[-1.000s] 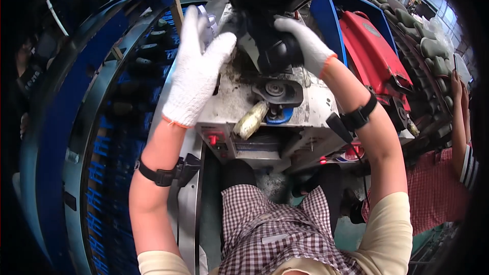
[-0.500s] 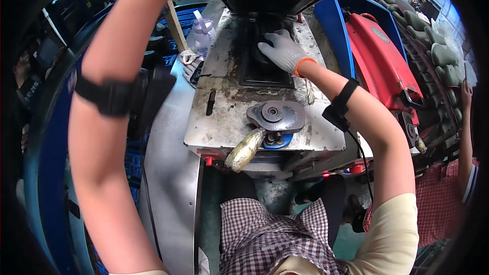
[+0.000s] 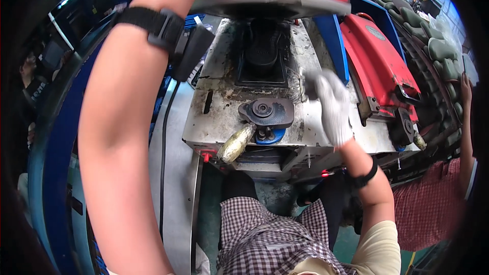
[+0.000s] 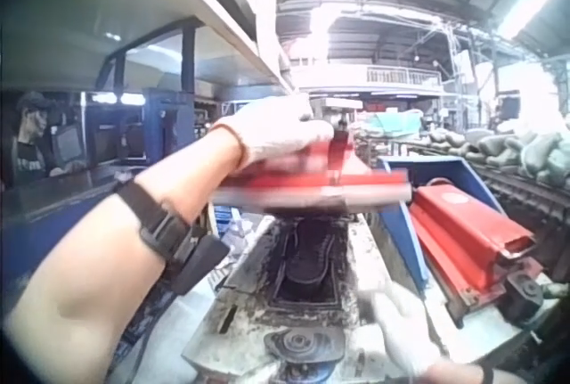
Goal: Insert shoe uppers into a lasting machine and place processed shoes onto a conveyor belt.
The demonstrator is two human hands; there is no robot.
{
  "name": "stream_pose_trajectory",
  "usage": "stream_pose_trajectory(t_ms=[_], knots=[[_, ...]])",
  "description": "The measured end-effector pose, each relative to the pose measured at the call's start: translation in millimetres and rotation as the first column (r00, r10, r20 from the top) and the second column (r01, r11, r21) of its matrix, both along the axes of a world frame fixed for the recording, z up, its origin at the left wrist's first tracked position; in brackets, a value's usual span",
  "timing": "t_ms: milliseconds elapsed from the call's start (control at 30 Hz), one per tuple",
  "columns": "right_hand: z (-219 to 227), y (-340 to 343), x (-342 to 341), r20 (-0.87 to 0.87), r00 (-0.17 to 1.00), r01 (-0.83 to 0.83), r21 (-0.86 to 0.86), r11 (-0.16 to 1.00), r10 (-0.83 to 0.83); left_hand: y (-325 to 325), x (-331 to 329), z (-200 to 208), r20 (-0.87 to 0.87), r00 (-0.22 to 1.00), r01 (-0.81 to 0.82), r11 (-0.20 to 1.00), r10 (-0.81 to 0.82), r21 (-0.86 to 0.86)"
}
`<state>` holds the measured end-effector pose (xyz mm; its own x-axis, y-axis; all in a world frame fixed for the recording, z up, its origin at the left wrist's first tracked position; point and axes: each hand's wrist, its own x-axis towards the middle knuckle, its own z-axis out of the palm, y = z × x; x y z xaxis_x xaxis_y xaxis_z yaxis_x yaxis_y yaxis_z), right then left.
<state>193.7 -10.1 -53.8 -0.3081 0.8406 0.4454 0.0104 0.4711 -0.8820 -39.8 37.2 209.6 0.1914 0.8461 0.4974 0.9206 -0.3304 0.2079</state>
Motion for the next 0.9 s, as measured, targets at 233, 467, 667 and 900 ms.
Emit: stream_pose_trajectory(t_ms=[233,467,667,900], knots=[[-78,-101,-31,-0.366,0.811,-0.574,-0.650,0.498,0.456,-14,-3,-93,0.224,0.949,0.309,0.803,-0.223,-0.510],[-64,-110,-92,-0.955,0.282,-0.954,-0.270,0.128,0.090,-40,3,-176,-0.081,0.989,0.066,0.847,-0.127,-0.527],[-70,-99,-91,-0.988,0.155,-0.988,-0.155,0.011,-0.019,-38,5,-175,-0.147,0.982,0.042,0.893,-0.120,-0.448],[-56,-107,-95,-0.948,0.318,-0.945,-0.318,0.073,-0.022,-44,9,-178,-0.139,0.986,0.025,0.904,-0.093,-0.428]])
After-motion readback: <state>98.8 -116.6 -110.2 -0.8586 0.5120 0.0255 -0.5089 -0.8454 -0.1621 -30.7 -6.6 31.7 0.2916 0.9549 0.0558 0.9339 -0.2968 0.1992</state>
